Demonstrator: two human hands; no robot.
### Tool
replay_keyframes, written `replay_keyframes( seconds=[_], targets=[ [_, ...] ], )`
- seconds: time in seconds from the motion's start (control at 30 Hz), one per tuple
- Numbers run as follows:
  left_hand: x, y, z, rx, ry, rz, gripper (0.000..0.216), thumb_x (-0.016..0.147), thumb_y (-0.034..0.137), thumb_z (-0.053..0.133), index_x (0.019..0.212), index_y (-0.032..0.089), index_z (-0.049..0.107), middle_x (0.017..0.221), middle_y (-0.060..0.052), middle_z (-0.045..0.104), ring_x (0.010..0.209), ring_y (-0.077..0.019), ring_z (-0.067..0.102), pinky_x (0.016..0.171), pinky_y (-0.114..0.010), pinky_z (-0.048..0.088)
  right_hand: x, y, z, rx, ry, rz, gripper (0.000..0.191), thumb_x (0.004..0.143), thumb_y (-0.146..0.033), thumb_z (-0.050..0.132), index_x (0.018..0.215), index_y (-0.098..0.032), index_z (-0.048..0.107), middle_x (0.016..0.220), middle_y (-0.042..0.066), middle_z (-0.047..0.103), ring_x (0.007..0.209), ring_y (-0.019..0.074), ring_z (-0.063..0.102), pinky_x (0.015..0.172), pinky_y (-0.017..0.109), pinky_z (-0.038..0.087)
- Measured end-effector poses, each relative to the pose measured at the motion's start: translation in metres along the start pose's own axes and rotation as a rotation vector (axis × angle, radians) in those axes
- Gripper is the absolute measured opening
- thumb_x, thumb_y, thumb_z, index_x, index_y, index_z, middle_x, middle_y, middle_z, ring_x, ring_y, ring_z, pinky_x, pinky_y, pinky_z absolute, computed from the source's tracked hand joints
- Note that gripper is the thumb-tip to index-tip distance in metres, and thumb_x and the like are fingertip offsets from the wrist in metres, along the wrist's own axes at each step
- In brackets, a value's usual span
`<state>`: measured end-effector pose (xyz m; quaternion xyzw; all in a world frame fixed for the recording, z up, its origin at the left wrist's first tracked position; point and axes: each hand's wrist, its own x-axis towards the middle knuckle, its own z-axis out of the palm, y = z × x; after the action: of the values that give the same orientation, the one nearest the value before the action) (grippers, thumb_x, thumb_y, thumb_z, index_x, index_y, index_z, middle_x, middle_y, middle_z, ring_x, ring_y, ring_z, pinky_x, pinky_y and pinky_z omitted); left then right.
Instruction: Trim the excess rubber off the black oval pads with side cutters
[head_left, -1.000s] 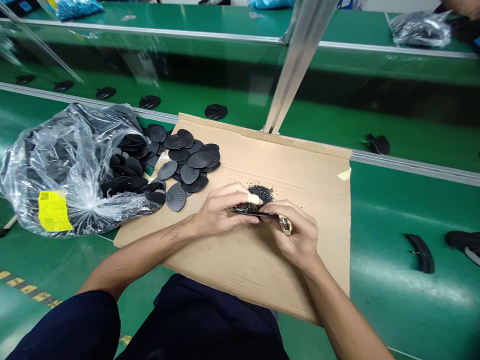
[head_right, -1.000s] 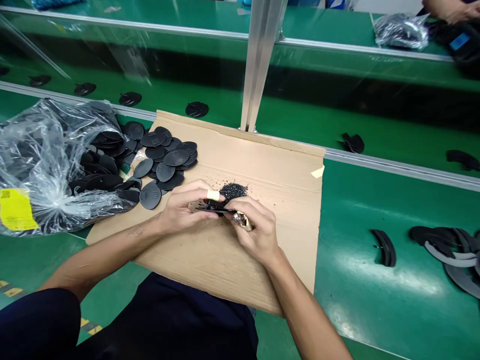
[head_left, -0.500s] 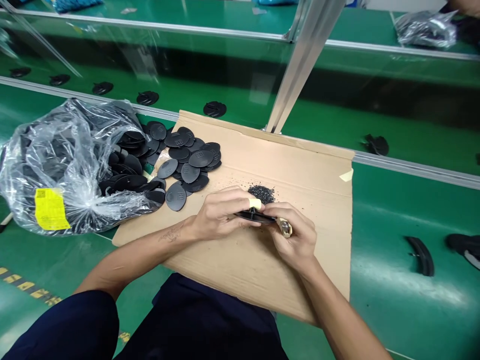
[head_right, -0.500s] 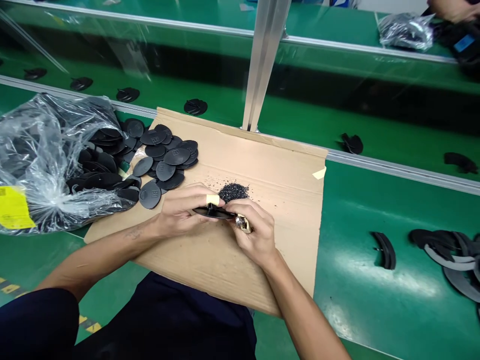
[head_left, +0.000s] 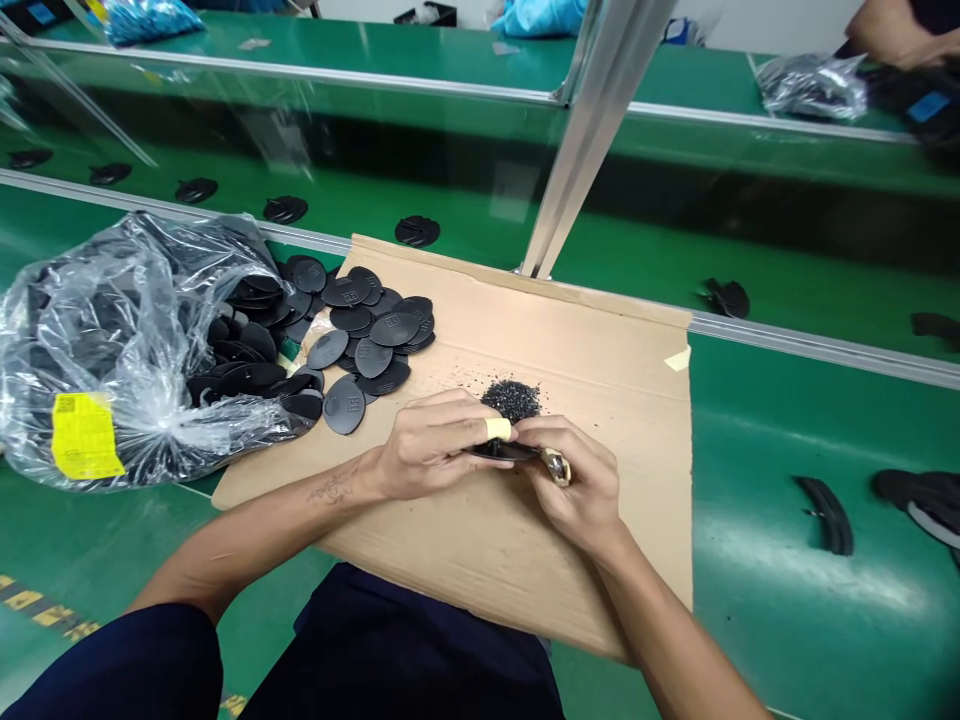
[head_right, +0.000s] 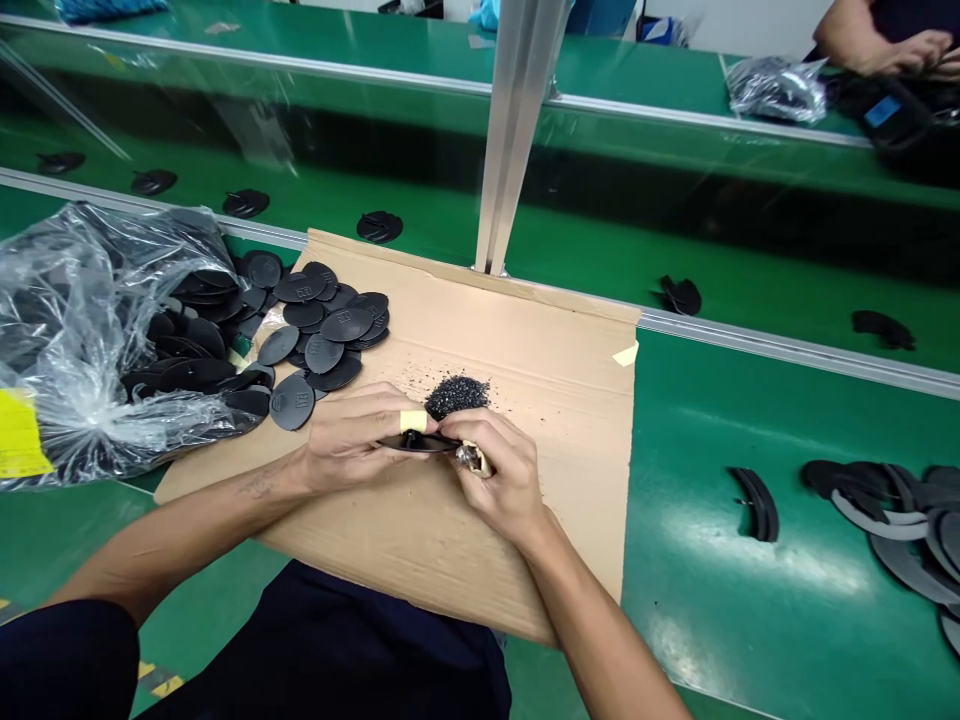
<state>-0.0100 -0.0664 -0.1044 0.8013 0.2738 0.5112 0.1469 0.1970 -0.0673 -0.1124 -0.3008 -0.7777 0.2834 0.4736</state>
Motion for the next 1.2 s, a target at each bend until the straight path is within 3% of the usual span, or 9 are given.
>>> replay_keyframes(
  seconds=[0.2,0.3,0.5,0.7,1.1,1.2],
  targets=[
    [0.002,-0.004,0.003,-0.058,-0.043,-0.028,0.026,0.098,0.034,0.067,0.115,0.014,0.07,0.095,-0.01,0.076,0.09,-0.0187,0.071,0.081,-0.033,0.06,-0.001,0.0,-0.001,0.036,0.036,0.042,0.016,0.09,-0.009,0.065,0.097,-0.022,0.069,0.097,0.007,0.077,0.087,0.0196,0.075,0.076,0.032,0.063],
    [-0.001,-0.006,0.006,-0.104,-0.043,-0.034,0.026,0.1,0.027,0.065,0.123,0.015,0.068,0.102,-0.012,0.077,0.097,-0.0194,0.073,0.084,-0.033,0.061,0.0,0.0,-0.001,0.046,0.05,0.049,0.016,0.09,-0.008,0.066,0.097,-0.022,0.069,0.097,0.007,0.077,0.088,0.0191,0.075,0.077,0.031,0.062],
    [-0.006,-0.008,0.009,-0.114,-0.004,-0.019,0.032,0.094,0.017,0.071,0.125,0.015,0.068,0.097,-0.01,0.077,0.09,-0.0178,0.073,0.079,-0.029,0.061,0.002,0.0,-0.001,0.006,0.038,0.024,0.016,0.091,-0.008,0.064,0.098,-0.022,0.067,0.096,0.008,0.076,0.086,0.0189,0.074,0.075,0.032,0.061],
    [-0.006,-0.009,0.009,-0.051,-0.038,0.021,0.026,0.096,0.014,0.064,0.122,0.016,0.067,0.103,-0.012,0.075,0.1,-0.0201,0.072,0.086,-0.036,0.063,0.0,0.001,-0.003,-0.055,0.041,-0.063,0.027,0.088,-0.003,0.064,0.105,-0.023,0.068,0.1,0.009,0.075,0.088,0.02,0.073,0.075,0.034,0.061],
    [-0.007,0.004,0.009,0.182,-0.042,0.088,0.025,0.095,0.007,0.058,0.117,0.013,0.068,0.096,-0.011,0.077,0.088,-0.0207,0.073,0.076,-0.034,0.063,0.0,-0.002,-0.007,-0.131,-0.015,-0.129,0.024,0.091,-0.007,0.053,0.105,-0.021,0.066,0.094,0.008,0.073,0.078,0.0187,0.069,0.068,0.034,0.057],
    [-0.003,0.003,0.007,0.055,-0.06,0.013,0.019,0.098,0.019,0.064,0.115,0.012,0.071,0.092,-0.011,0.076,0.084,-0.0184,0.072,0.073,-0.03,0.061,-0.001,-0.002,-0.008,-0.087,-0.004,-0.094,0.023,0.091,-0.007,0.056,0.104,-0.022,0.067,0.092,0.008,0.073,0.077,0.0182,0.069,0.069,0.034,0.058]
  ],
)
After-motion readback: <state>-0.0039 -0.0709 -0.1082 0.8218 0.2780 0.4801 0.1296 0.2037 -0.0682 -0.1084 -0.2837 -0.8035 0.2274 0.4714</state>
